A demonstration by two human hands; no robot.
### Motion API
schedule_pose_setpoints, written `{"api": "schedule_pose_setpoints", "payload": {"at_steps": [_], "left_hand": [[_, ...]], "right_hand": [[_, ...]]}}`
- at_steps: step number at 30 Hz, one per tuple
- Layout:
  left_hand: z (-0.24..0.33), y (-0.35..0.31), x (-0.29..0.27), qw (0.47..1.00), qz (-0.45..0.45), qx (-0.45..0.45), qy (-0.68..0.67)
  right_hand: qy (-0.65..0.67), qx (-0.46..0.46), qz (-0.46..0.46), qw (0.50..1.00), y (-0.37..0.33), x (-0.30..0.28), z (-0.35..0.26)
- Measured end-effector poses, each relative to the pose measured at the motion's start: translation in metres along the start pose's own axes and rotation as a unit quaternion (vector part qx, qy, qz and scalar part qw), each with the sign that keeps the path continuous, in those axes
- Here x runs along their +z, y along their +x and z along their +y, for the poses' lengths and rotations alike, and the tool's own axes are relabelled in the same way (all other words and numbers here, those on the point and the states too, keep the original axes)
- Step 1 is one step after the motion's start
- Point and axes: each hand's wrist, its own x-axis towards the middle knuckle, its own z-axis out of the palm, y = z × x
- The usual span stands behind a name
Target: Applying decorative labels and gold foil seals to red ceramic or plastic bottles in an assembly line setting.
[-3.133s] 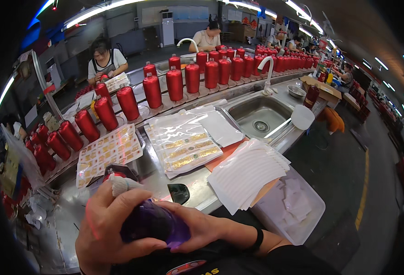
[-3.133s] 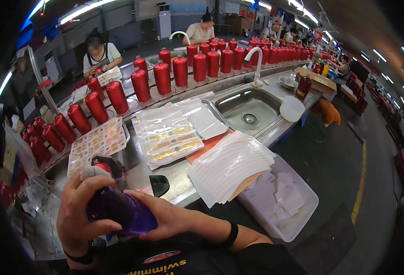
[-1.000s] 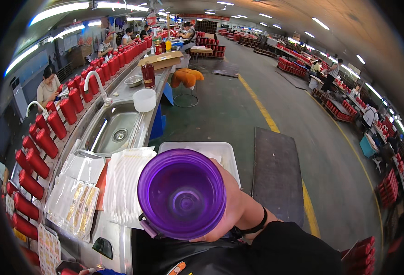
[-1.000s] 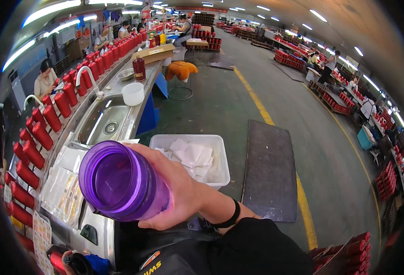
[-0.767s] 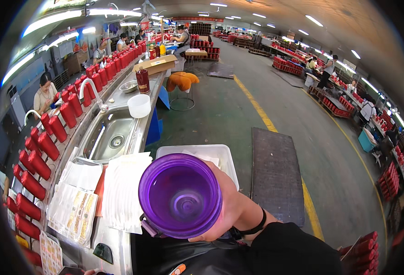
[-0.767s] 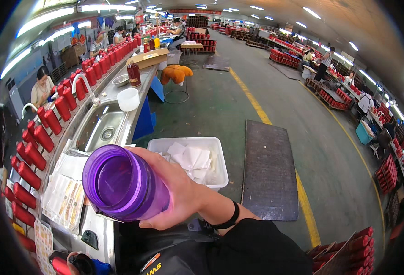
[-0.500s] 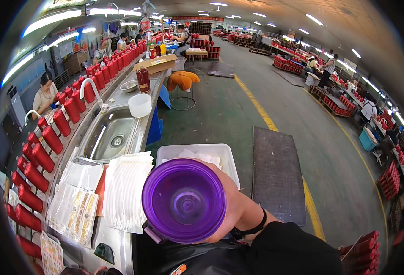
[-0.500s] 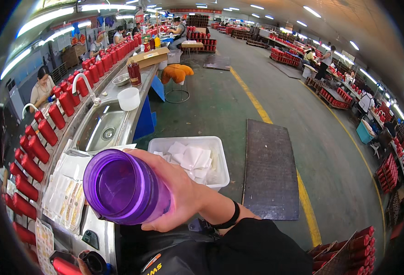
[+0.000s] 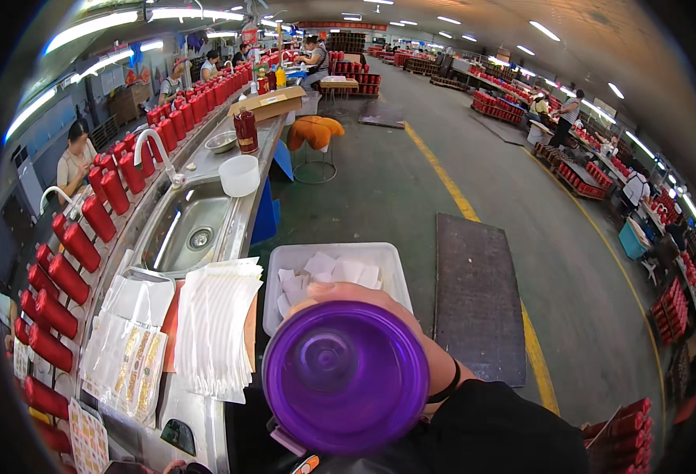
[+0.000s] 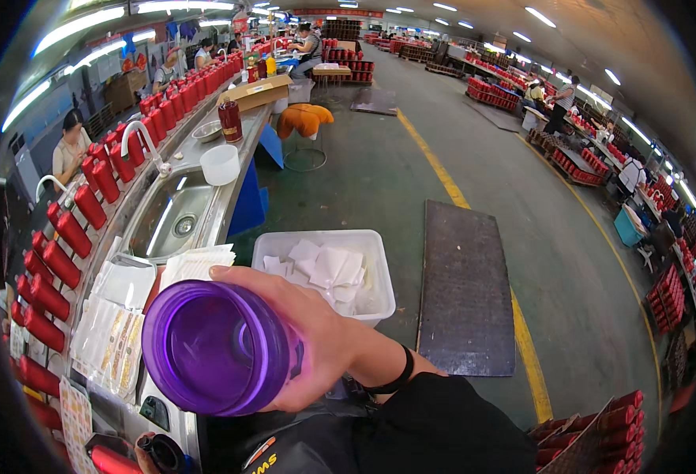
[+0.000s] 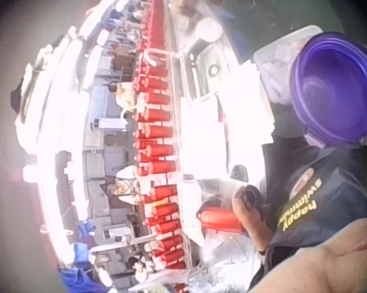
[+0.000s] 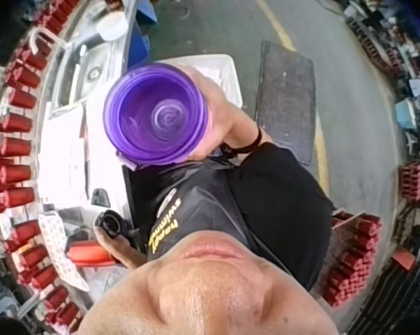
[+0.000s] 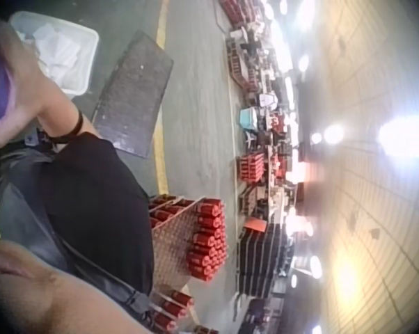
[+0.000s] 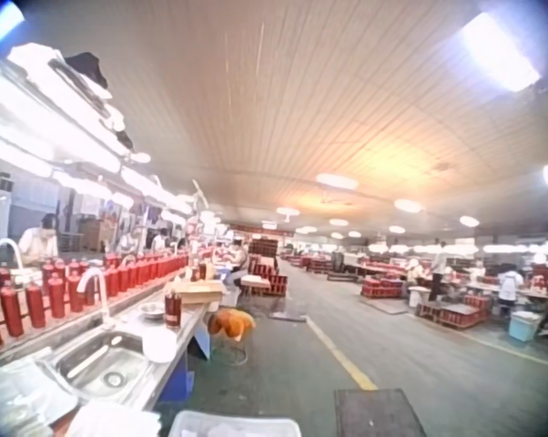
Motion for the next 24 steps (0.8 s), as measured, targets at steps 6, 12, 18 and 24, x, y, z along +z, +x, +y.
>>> {"api": "schedule_pose_setpoints", "payload": {"at_steps": [6,12,18,24], "left_hand": [[0.0,0.0,-0.002,1.0,-0.001,-0.01,-0.018],[0.013,-0.006,0.006,0.999,-0.004,0.015,0.03],[0.017,-0.008,0.012,0.999,-0.01,0.018,0.031],[0.011,-0.013,0.004,0.988,0.0,0.06,0.141]], "right_hand": [[0.013,-0.03,-0.01,0.999,0.005,-0.006,0.006],[0.034,-0.062,-0.021,0.997,0.007,-0.007,0.016],[0.043,-0.089,-0.028,0.995,0.008,-0.012,0.016],[0.096,-0.123,-0.043,0.987,0.009,0.0,0.033]]}}
